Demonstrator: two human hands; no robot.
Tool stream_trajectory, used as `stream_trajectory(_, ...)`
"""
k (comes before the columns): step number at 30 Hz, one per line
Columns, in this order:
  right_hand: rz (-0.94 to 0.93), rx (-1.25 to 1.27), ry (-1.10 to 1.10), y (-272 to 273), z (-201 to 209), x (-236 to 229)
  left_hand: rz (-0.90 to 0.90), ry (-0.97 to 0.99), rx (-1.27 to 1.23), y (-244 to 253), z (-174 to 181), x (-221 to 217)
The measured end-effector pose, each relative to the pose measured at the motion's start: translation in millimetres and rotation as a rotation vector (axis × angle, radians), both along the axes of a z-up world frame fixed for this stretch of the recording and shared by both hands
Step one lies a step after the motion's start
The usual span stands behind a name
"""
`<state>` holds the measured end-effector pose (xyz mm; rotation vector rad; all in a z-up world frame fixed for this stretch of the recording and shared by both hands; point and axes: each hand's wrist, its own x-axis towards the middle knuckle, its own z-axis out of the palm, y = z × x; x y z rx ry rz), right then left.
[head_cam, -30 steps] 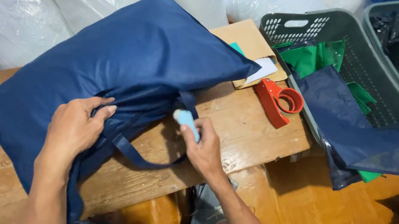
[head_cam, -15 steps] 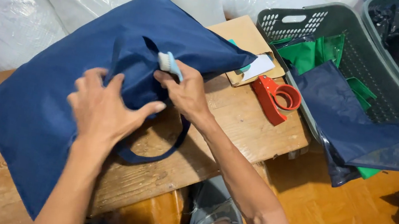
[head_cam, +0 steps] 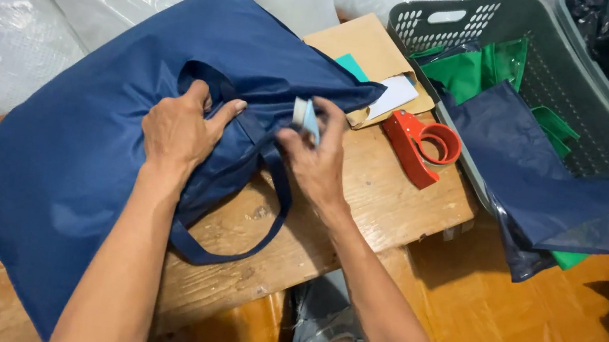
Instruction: Cleaning the edges and handles of a blue fabric bag using a small cleaning block.
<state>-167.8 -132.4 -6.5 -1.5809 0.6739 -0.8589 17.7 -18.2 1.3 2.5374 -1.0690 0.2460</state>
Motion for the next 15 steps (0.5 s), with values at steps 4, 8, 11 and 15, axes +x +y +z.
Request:
stream_trajectory(4,0.010,-0.021,0.054,-9,-55,0,0.014,0.124,0.043,-4,6,6)
stream_trajectory(8,-0.034,-0.206,-0.021,8,-56,14,0.072,0.230,0.067,-7,11,4)
stream_trajectory(11,0.088,-0.356,-0.031,35,-71,17,0.084,0.257,0.082,-6,14,6)
stream_trajectory(15,0.048,-0.614,-0.079,28,-78,16,0.095,0.294,0.075,-4,16,4)
